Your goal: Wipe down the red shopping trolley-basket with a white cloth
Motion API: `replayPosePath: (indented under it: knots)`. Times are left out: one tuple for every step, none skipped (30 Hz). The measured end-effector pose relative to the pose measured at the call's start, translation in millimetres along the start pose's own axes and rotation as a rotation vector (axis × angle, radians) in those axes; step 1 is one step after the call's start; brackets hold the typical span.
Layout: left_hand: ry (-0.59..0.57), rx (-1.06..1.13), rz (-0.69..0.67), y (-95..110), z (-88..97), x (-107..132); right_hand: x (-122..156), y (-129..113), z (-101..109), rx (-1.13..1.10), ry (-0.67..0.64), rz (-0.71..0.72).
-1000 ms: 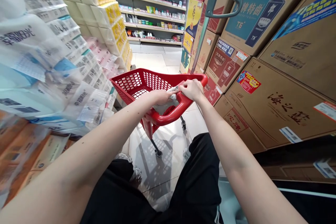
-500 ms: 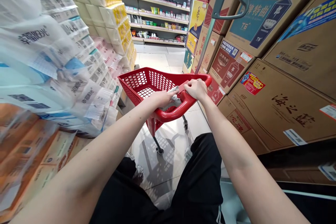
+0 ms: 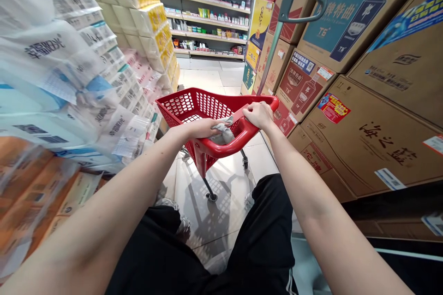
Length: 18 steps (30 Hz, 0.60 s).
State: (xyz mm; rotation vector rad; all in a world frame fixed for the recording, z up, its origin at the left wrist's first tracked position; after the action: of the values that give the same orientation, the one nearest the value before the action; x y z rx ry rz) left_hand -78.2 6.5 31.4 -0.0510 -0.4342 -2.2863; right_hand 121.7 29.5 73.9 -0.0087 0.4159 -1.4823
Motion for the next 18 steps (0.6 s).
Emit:
replayPosePath:
  knots:
    - [0.012, 0.021, 0.004, -1.6, -0.5, 1.4, 0.2, -0.1, -0.1, -0.001, -0.001, 0.002]
    - [0.024, 0.035, 0.010, -2.7, -0.7, 2.1, 0.3, -0.1, -0.1, -0.002, -0.001, 0.002]
    - [0.037, 0.042, 0.013, -2.9, -0.6, 2.3, 0.5, -0.1, -0.2, -0.002, 0.000, 0.001]
    - [0.050, 0.043, 0.012, -2.0, -0.1, 1.7, 0.6, -0.2, -0.3, -0.002, 0.002, 0.001]
    - [0.057, 0.037, 0.006, -0.1, 0.4, 0.6, 0.8, -0.3, -0.5, -0.001, 0.003, 0.000]
    - [0.056, 0.021, 0.001, 2.8, 0.9, -1.2, 0.9, -0.5, -0.7, 0.000, 0.004, 0.001]
    - [0.045, -0.004, 0.004, 6.3, 1.2, -3.5, 1.0, -0.8, -0.9, 0.002, 0.005, 0.003]
    - [0.026, -0.040, 0.017, 10.2, 1.3, -6.2, 1.1, -1.2, -1.0, 0.005, 0.005, 0.004]
    - [0.006, -0.083, 0.038, 14.3, 1.4, -9.1, 1.2, -1.7, -1.2, 0.007, 0.005, 0.006]
    - [-0.010, -0.130, 0.066, 18.2, 1.8, -11.9, 1.2, -2.1, -1.3, 0.010, 0.004, 0.005]
    - [-0.017, -0.174, 0.092, 21.8, 2.4, -14.6, 1.2, -2.4, -1.4, 0.013, 0.003, 0.004]
    - [-0.018, -0.212, 0.114, 25.0, 3.2, -16.8, 1.0, -2.7, -1.5, 0.015, 0.003, 0.003]
    - [-0.017, -0.239, 0.123, 27.5, 3.9, -18.5, 0.8, -2.7, -1.5, 0.016, 0.003, 0.002]
    - [-0.018, -0.253, 0.123, 29.1, 4.5, -19.6, 0.5, -2.6, -1.4, 0.017, 0.003, 0.002]
    - [-0.024, -0.256, 0.117, 29.4, 4.8, -19.9, 0.1, -2.4, -1.4, 0.017, 0.003, 0.002]
    - [-0.034, -0.247, 0.104, 28.7, 4.9, -19.6, -0.3, -1.9, -1.3, 0.017, 0.003, 0.003]
    - [-0.045, -0.230, 0.088, 27.0, 5.0, -18.6, -0.8, -1.4, -1.3, 0.016, 0.002, 0.005]
    - [-0.052, -0.207, 0.075, 24.5, 5.2, -17.0, -1.2, -0.7, -1.1, 0.014, 0.001, 0.007]
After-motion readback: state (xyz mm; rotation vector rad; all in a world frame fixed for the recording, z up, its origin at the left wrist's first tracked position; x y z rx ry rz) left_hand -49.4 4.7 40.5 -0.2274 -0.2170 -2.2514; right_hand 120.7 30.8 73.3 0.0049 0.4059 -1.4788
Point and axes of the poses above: each hand's wrist, its own x-axis away from the middle knuckle, its own z-axis out of the back of the hand, y = z × x, the point moved 4 cm from there along -x, towards the middle knuckle, and after that the axes turned 9 degrees about -z, right-handed, at the moved point
